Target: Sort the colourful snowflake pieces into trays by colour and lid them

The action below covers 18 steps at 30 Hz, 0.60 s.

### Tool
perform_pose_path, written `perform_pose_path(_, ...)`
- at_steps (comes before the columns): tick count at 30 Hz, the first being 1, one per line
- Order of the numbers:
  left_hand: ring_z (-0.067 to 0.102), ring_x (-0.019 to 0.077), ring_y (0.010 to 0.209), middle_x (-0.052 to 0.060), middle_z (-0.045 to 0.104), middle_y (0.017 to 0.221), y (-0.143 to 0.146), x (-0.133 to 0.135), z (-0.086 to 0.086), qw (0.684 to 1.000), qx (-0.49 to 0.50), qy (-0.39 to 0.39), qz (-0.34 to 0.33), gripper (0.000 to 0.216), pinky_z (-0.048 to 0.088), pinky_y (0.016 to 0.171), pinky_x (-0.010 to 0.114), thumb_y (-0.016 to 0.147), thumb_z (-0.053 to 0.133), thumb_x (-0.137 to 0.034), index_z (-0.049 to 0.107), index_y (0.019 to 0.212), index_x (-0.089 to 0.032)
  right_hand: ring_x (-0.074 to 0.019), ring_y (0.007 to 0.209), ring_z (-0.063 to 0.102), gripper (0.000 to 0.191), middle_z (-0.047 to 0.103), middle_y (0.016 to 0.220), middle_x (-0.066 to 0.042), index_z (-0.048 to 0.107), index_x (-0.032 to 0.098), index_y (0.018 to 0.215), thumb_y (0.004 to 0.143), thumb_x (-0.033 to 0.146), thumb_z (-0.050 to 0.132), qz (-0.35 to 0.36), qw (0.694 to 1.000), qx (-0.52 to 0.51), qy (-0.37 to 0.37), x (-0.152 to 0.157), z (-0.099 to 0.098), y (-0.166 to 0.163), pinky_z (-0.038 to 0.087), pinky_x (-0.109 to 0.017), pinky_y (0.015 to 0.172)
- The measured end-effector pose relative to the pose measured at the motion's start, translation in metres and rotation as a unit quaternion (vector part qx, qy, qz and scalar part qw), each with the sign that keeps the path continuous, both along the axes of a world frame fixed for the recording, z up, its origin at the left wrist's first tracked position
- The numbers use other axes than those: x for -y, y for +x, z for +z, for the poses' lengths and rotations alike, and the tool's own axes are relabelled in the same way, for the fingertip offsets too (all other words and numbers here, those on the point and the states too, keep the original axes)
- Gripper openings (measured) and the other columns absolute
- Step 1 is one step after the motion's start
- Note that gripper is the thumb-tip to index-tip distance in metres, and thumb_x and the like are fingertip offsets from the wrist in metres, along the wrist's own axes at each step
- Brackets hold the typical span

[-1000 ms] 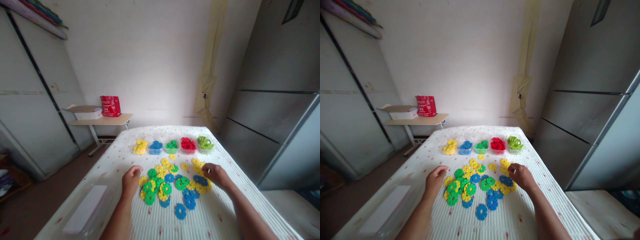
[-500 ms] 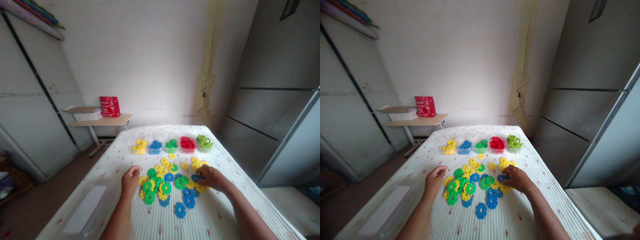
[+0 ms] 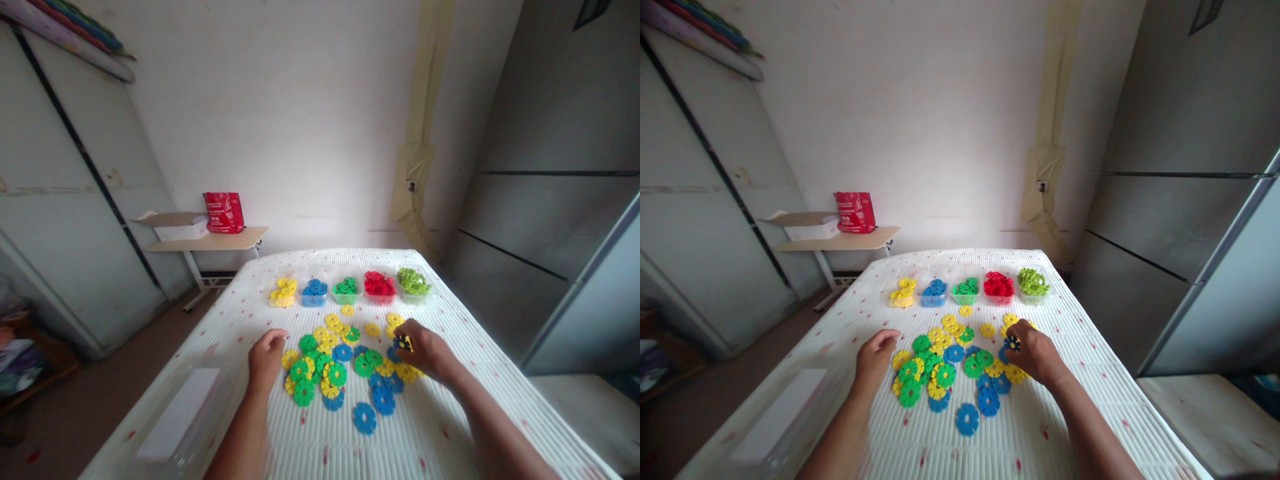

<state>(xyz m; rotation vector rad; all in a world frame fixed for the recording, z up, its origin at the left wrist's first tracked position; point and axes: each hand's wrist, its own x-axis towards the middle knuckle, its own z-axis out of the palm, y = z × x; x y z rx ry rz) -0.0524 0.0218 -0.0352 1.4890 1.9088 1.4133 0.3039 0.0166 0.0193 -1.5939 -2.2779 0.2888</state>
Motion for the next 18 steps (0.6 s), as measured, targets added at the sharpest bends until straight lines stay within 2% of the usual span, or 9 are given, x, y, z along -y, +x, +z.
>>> perform_pose_path(6,0.062,0.0210,0.076,0.006,0.070,0.078,0.000,0.000,0.000,1.000,0.006,-0.004,0.002,0.027,0.048,0.073,0.031,0.068,0.044,-0.032,0.065,0.078,-0.017,-0.0173,0.078,0.058,0.023,0.061,0.089,-0.005,0.062,0.019,0.089,0.069,0.025,0.055,0.008,0.996,0.072,-0.043,0.003,-0.006,-0.014,0.038,-0.024,0.065)
perform_pose_path(14,0.063,0.0195,0.076,0.004,0.070,0.077,0.004,-0.001,-0.002,1.000,0.012,0.008,0.012,0.024,0.047,0.073,0.030,0.068,0.045,-0.028,0.066,0.076,-0.018,-0.0186,0.081,0.060,0.030,0.063,0.095,-0.007,0.060,0.017,0.095,0.066,0.021,0.054,-0.008,0.996,0.079,-0.035,0.003,-0.008,-0.019,0.040,-0.025,0.067)
perform_pose_path(18,0.063,0.0186,0.074,0.004,0.070,0.076,0.006,-0.003,-0.003,0.999,0.028,0.007,0.022,0.022,0.047,0.071,0.028,0.068,0.046,-0.026,0.066,0.076,-0.018,-0.0184,0.083,0.060,0.033,0.062,0.100,-0.008,0.058,0.018,0.101,0.068,0.021,0.053,0.011,0.997,0.070,0.004,0.008,-0.002,-0.028,0.041,-0.025,0.069)
